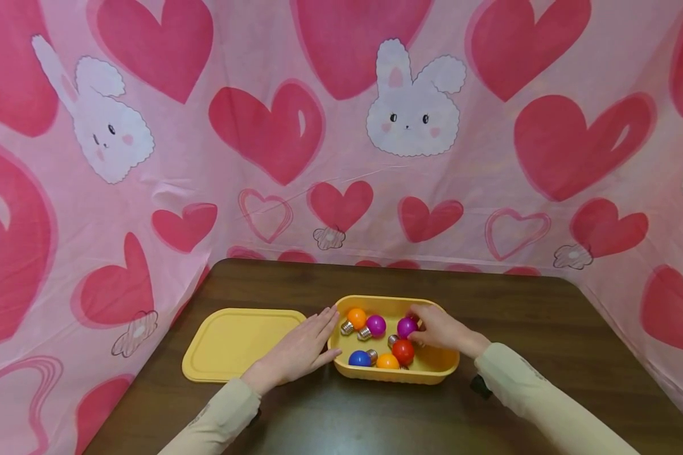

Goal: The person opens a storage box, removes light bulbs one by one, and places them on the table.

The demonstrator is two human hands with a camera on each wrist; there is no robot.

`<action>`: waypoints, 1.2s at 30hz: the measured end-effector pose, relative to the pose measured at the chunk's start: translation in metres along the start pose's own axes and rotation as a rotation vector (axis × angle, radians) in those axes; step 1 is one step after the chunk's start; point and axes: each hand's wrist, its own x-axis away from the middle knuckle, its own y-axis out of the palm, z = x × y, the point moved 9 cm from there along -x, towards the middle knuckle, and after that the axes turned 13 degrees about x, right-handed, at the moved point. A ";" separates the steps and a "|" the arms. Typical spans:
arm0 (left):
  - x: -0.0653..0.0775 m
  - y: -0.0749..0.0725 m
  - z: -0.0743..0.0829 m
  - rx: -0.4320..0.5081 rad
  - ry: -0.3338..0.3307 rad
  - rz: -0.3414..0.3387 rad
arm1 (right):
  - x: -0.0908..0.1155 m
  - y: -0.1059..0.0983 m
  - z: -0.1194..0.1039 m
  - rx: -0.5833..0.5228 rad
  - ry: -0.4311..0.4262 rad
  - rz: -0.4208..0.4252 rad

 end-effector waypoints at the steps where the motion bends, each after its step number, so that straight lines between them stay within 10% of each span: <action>1: 0.000 0.000 0.000 0.003 0.000 0.001 | 0.001 -0.002 0.000 -0.009 0.002 0.009; 36: -0.002 -0.010 0.005 -0.066 0.064 0.061 | 0.072 -0.066 0.058 -0.038 0.106 0.353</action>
